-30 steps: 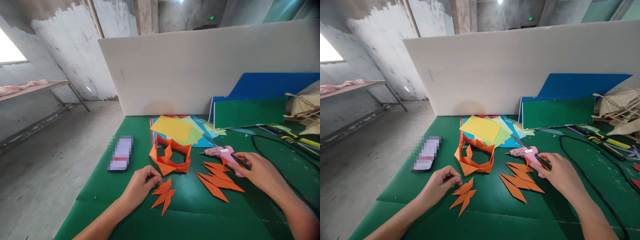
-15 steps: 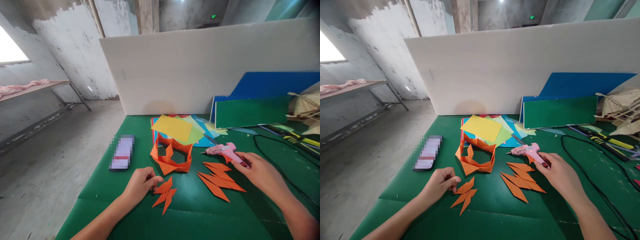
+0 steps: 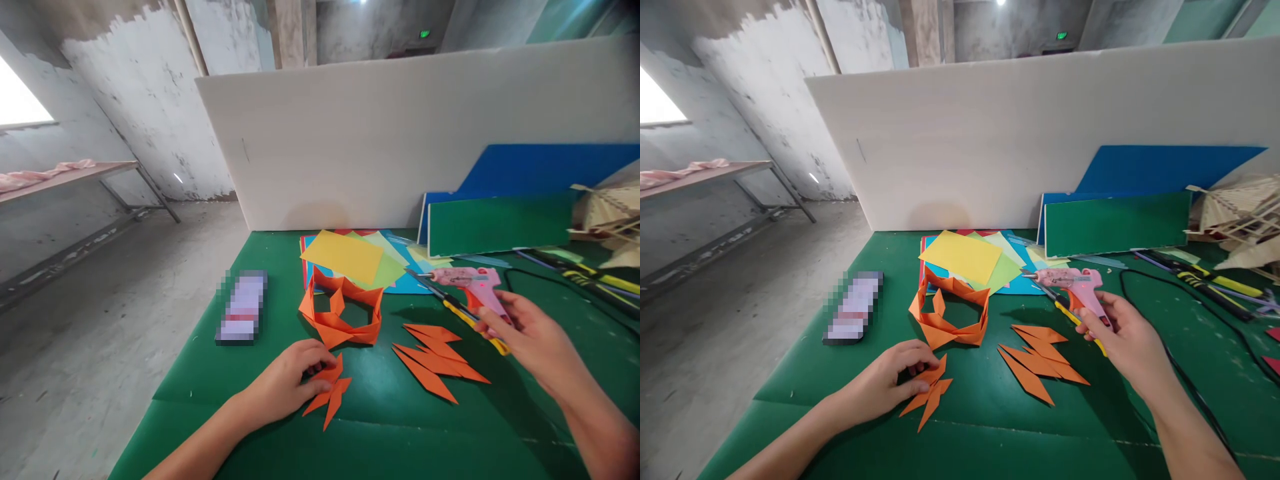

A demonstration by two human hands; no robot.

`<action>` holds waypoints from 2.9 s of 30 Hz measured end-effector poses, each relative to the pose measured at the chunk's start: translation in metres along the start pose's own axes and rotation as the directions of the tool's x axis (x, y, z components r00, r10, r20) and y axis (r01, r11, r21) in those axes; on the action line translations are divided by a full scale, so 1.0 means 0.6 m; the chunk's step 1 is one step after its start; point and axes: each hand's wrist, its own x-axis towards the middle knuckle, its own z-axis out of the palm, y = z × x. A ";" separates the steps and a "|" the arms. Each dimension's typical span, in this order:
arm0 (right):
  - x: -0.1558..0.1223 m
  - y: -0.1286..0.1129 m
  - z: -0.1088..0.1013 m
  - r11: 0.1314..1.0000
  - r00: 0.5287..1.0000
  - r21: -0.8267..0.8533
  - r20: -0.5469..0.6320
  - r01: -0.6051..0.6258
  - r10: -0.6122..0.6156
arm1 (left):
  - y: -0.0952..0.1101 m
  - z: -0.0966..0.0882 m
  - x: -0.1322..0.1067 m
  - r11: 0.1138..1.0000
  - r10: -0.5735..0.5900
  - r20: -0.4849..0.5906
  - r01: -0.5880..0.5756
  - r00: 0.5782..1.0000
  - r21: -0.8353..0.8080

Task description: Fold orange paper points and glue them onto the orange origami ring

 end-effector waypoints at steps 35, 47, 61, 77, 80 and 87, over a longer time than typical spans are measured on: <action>-0.087 -0.084 0.035 0.913 0.899 0.392 0.432 -0.116 -0.071 | 0.101 -0.008 0.061 0.717 -0.286 -0.311 -0.013 0.906 -0.697; -0.114 -0.095 0.050 0.912 0.911 -0.081 0.141 0.402 -0.388 | 0.079 -0.001 0.073 0.803 -0.308 -0.329 0.058 0.893 -0.593; -0.108 -0.085 0.048 0.847 0.854 -0.158 0.220 0.508 -0.472 | 0.086 -0.009 0.075 0.855 -0.271 -0.359 0.052 0.893 -0.516; -0.106 -0.090 0.046 0.815 0.830 -0.178 0.209 0.552 -0.516 | 0.090 -0.011 0.074 0.820 -0.292 -0.313 0.068 0.904 -0.569; -0.106 -0.090 0.044 0.811 0.827 -0.177 0.206 0.557 -0.523 | 0.090 -0.011 0.075 0.820 -0.294 -0.312 0.070 0.904 -0.569; -0.105 -0.088 0.039 0.796 0.815 -0.185 0.210 0.576 -0.540 | 0.088 -0.013 0.075 0.817 -0.305 -0.325 0.070 0.895 -0.572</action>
